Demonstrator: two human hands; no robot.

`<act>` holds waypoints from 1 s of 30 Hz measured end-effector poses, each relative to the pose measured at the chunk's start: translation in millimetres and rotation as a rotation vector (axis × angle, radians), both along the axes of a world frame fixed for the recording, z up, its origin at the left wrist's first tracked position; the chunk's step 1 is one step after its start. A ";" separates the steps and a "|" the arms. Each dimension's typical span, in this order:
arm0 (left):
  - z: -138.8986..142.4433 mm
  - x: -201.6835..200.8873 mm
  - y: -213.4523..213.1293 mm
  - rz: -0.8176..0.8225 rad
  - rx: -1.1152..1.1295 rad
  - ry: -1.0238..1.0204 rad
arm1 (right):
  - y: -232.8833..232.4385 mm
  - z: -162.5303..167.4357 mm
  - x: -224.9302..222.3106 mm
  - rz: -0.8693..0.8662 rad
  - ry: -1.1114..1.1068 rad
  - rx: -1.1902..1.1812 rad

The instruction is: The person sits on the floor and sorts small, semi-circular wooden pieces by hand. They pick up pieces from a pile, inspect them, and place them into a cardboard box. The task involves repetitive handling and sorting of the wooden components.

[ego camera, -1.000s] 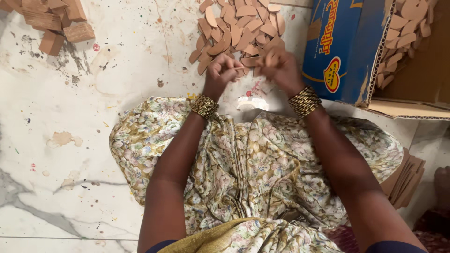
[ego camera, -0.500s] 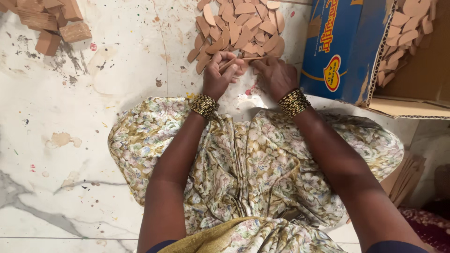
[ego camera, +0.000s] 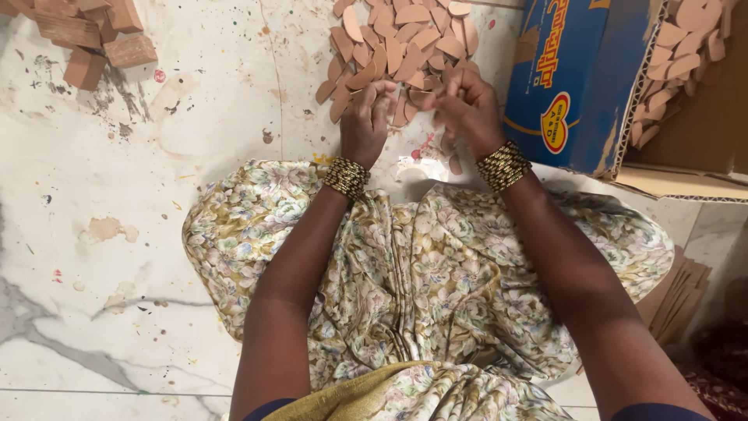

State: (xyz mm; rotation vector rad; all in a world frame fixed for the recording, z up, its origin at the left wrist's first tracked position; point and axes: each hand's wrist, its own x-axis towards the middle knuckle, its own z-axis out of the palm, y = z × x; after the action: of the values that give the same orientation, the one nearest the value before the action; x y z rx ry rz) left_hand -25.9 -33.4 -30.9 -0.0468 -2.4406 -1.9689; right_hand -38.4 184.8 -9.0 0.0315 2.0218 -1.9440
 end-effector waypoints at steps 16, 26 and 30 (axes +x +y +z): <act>-13.4 11.0 -0.3 -0.091 -0.478 0.277 | -5.0 23.9 3.1 0.113 0.365 0.859; -6.3 14.7 2.3 -0.181 -0.575 0.337 | -17.4 25.6 16.6 0.494 -0.027 1.407; -9.4 15.3 4.1 -0.199 -0.572 0.341 | -13.9 17.5 14.7 0.459 -0.013 1.039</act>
State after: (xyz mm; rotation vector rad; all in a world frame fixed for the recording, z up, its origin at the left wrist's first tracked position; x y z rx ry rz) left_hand -10.5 -29.4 -40.3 -0.5896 -2.7296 -1.1145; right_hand -23.7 170.9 8.5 -0.1567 2.5005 -0.5063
